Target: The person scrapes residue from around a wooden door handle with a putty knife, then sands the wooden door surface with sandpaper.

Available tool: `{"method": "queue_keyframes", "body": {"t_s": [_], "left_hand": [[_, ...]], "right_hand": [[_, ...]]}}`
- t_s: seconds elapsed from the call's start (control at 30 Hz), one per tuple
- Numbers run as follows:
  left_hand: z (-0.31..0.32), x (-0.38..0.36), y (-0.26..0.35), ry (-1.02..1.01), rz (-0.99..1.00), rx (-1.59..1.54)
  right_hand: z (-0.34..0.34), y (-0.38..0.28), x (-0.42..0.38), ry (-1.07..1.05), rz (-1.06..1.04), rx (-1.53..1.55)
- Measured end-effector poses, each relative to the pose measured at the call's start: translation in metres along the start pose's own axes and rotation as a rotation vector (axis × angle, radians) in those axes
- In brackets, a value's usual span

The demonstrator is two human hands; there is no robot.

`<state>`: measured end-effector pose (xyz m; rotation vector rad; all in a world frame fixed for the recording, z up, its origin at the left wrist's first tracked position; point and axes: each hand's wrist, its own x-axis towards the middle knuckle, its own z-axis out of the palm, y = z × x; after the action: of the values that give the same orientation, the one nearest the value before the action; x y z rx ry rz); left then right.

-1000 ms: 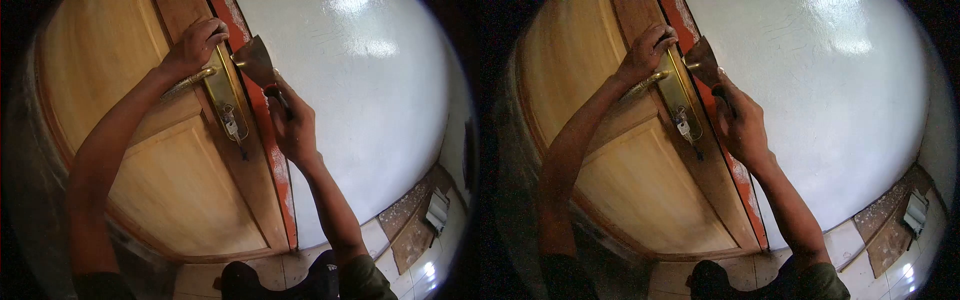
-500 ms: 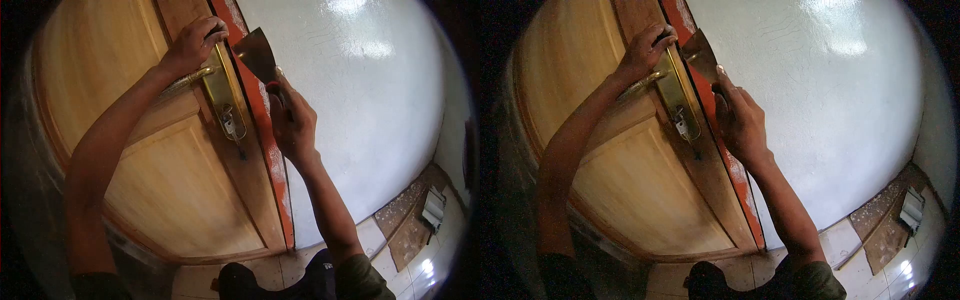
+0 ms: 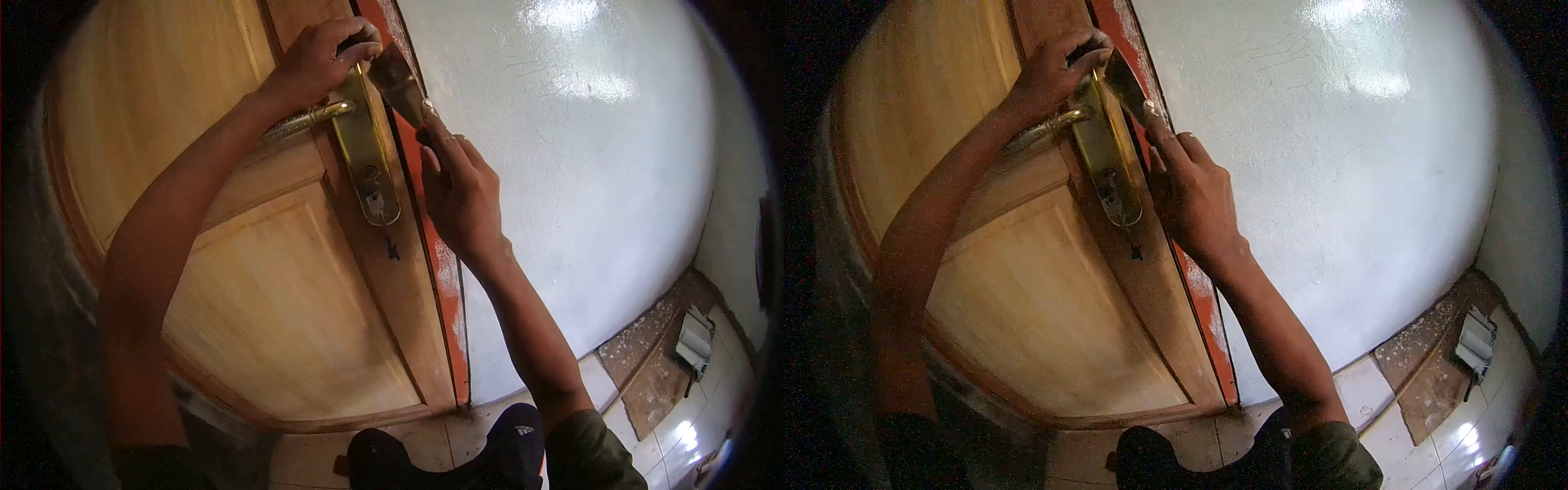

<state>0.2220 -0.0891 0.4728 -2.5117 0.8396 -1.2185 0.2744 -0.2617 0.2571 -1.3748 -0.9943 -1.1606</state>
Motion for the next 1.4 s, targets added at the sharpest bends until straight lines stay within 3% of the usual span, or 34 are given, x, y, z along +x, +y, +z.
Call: {"method": "queue_keyframes", "body": {"t_s": [0.1,0.2,0.3,0.5,0.6,0.7,0.9,1.1,1.2,1.3,1.4], "left_hand": [[-0.002,0.005,0.002,-0.053,-0.02,0.055],[0.001,0.009,-0.009,0.05,0.081,0.143],[-0.017,0.016,0.016,-0.135,-0.127,0.017],[-0.019,0.016,0.013,-0.104,0.011,-0.002],[-0.022,0.019,0.015,-0.15,-0.065,-0.029],[-0.017,0.02,0.006,-0.095,0.018,0.093],[-0.016,0.017,0.012,-0.1,-0.018,-0.109],[-0.022,0.024,0.018,-0.158,-0.133,-0.054],[-0.032,0.033,0.019,-0.278,-0.064,-0.007],[-0.035,0.038,0.026,-0.307,-0.165,0.073],[-0.03,0.038,0.013,-0.238,0.003,0.128]], "right_hand": [[-0.002,-0.002,-0.002,-0.003,0.008,-0.012],[0.002,-0.002,0.001,0.05,-0.033,-0.005],[0.007,0.0,0.006,0.041,-0.044,-0.008],[0.007,-0.008,0.011,0.041,-0.055,-0.08],[0.006,-0.014,0.008,-0.017,-0.034,-0.077],[0.009,-0.016,0.007,-0.025,-0.088,-0.125],[-0.011,-0.024,-0.024,-0.206,0.051,-0.235],[-0.019,-0.015,-0.02,-0.072,0.044,-0.185],[-0.011,-0.015,-0.009,-0.113,0.038,-0.143],[-0.005,-0.019,-0.002,-0.037,0.037,-0.122],[0.0,-0.018,0.008,-0.041,0.03,-0.129]]}}
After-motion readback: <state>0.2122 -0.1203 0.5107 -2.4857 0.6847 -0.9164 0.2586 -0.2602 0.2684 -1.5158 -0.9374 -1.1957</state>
